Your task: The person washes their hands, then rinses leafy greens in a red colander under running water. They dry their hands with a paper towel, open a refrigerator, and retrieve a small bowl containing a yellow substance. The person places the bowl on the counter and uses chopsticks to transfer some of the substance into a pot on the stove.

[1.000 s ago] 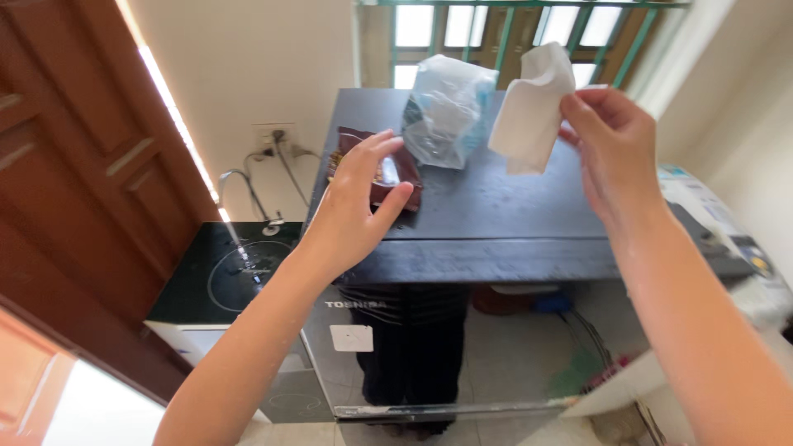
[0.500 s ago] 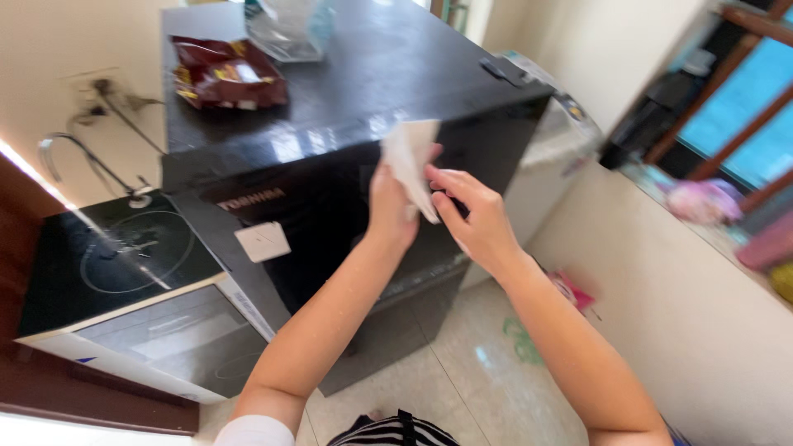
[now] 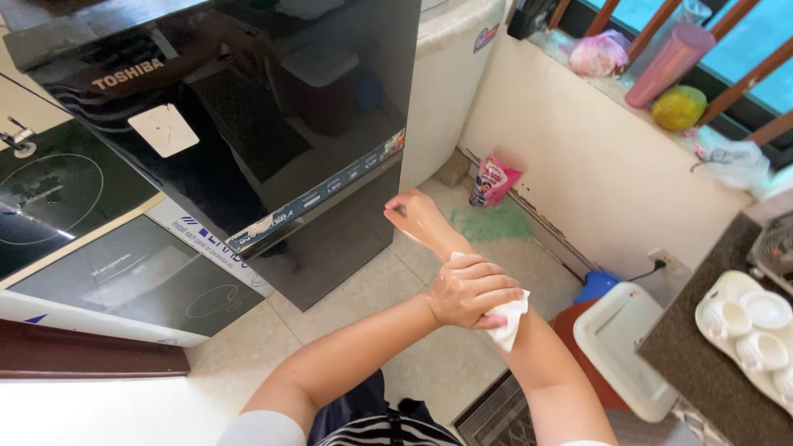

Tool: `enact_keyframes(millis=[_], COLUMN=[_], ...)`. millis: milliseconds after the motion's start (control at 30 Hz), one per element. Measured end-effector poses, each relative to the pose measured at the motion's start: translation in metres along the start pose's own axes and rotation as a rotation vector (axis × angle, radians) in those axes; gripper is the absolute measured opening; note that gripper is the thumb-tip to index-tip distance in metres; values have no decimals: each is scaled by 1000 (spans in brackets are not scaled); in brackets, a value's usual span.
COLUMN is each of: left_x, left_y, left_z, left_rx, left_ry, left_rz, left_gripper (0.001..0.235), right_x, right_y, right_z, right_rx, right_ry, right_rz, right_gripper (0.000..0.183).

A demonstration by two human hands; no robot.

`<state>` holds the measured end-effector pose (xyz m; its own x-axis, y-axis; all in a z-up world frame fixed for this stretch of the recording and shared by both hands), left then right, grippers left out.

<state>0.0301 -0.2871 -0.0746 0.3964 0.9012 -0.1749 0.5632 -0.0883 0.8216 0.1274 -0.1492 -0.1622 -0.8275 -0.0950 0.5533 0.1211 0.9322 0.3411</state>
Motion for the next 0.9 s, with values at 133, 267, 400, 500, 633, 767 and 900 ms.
enact_keyframes(millis=[133,267,400,500,633,767,900], left_x=[-13,-7,41,107,87,7,19], left_y=[-20,-29,-41,-50,-56,-90,-109], left_z=[19,27,13,-34,-97,-120,-135], left_rx=[-35,29,441,520,171,126,141], left_ry=[-62,-78,182,81,-69,-293,-139], left_rz=[-107,-170,-217,-523,-206,-145,-110], left_gripper=[27,30,36,28,31,34,26], right_x=[-15,-32,-31,-22,-2,46,67], right_y=[-43,-72,-99,-98,-91,-98,-88], right_z=[10,5,22,48,77,99,124], right_rx=[41,37,171,306,322,34,218], right_ry=[32,36,-73,-162,-181,-24,857], right_rz=[179,316,346,336,248,-47,417], right_gripper=[25,27,29,31,32,35,42])
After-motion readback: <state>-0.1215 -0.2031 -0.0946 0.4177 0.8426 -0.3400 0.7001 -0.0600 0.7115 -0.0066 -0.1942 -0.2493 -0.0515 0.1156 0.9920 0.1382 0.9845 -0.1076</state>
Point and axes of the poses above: each hand's wrist, its own y-axis towards the middle knuckle, its own z-axis out of the palm, x = y × z, the point moved 4 cm from there along y, towards the middle knuckle, and after that the axes turned 5 degrees about -y, right-handed, at the moved point
